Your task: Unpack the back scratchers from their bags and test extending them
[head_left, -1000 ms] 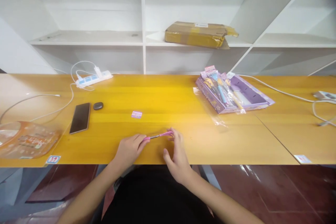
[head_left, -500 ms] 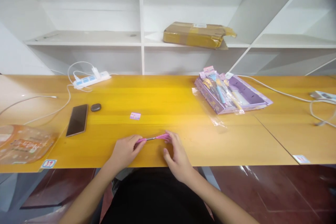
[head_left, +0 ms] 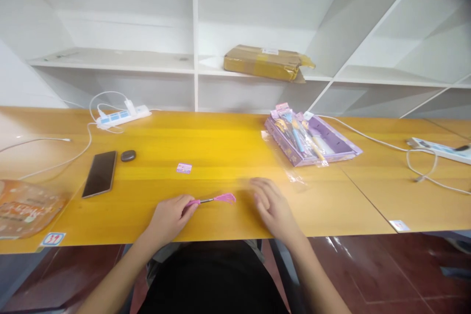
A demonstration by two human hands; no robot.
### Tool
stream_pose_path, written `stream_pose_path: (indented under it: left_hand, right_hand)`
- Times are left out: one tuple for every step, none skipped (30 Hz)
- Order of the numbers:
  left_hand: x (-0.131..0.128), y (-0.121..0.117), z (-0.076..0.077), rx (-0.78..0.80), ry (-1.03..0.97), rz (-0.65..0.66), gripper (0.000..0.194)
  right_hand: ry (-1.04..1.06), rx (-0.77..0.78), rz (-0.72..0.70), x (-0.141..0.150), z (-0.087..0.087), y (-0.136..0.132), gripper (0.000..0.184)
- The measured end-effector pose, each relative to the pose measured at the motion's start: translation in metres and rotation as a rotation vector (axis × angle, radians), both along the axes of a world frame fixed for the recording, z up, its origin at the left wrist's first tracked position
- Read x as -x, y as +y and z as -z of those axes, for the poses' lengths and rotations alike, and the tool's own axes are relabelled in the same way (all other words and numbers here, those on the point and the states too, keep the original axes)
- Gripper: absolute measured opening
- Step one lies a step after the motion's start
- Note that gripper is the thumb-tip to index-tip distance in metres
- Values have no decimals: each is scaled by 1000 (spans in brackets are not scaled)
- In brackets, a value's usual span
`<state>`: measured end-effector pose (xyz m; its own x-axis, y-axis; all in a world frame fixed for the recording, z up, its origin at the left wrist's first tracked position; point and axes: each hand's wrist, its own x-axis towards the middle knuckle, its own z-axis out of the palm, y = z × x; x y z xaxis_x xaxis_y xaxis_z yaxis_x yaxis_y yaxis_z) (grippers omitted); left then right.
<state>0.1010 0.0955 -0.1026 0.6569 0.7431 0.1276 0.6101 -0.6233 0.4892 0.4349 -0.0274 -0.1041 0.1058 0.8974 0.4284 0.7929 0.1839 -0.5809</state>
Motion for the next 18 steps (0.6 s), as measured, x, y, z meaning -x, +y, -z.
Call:
stream_pose_path:
  left_hand:
    - [0,0,0,11,6,-5,42]
    - [0,0,0,23,12,-9,42]
    - [0,0,1,33,16,-12,43]
    - [0,0,1,41,19,-14,43]
    - [-1,-1,2,46,22,-15,43]
    - [-1,-1,2,46,23,-16,43]
    - [-1,-1,2,45,23,-17,43]
    - [-1,-1,2,41,23,-20,43]
    - [-2,-2,2,39,24,-23,43]
    - [-2,-2,2,37,24,-25,43]
    - [-3,-2,1,37,25,-27,42]
    - [-3,-2,0,42,24,-26,41]
    - [-3,-2,-1,50,22,-30,39]
    - [-3,-3,-1,61,20,-37,37]
    - [-3,-3,-2,77,17,-46,34]
    - [-2,-3,-3,93,13,-59,32]
    - [-2,-3,-3,108,7,-74,30]
    - [-1,-3,-3,119,1,-86,29]
  right_hand:
    - [-96,-28,101,-17,3,0,38]
    - [-196,-38,210,-33,8,-2,43]
    - [-292,-24,315,-48,14,-5,48]
    - [-378,13,409,-61,21,-8,52]
    - [-448,66,483,-73,28,-13,54]
    - [-497,125,536,-83,34,-17,55]
    - [-527,178,565,-90,40,-21,53]
    - [-540,214,573,-96,45,-25,51]
    - [-541,228,561,-98,48,-28,50]
    - [-531,220,532,-99,49,-29,49]
    - [-514,198,491,-96,48,-29,48]
    - [-490,172,439,-92,45,-28,47]
    - [-461,152,380,-84,40,-26,46]
    - [-424,141,313,-75,34,-24,44]
    - [-379,143,242,-63,27,-21,42]
    - [-329,151,169,-49,20,-19,40]
    - [-278,164,96,-35,13,-17,38]
    - [-230,179,22,-20,7,-16,35]
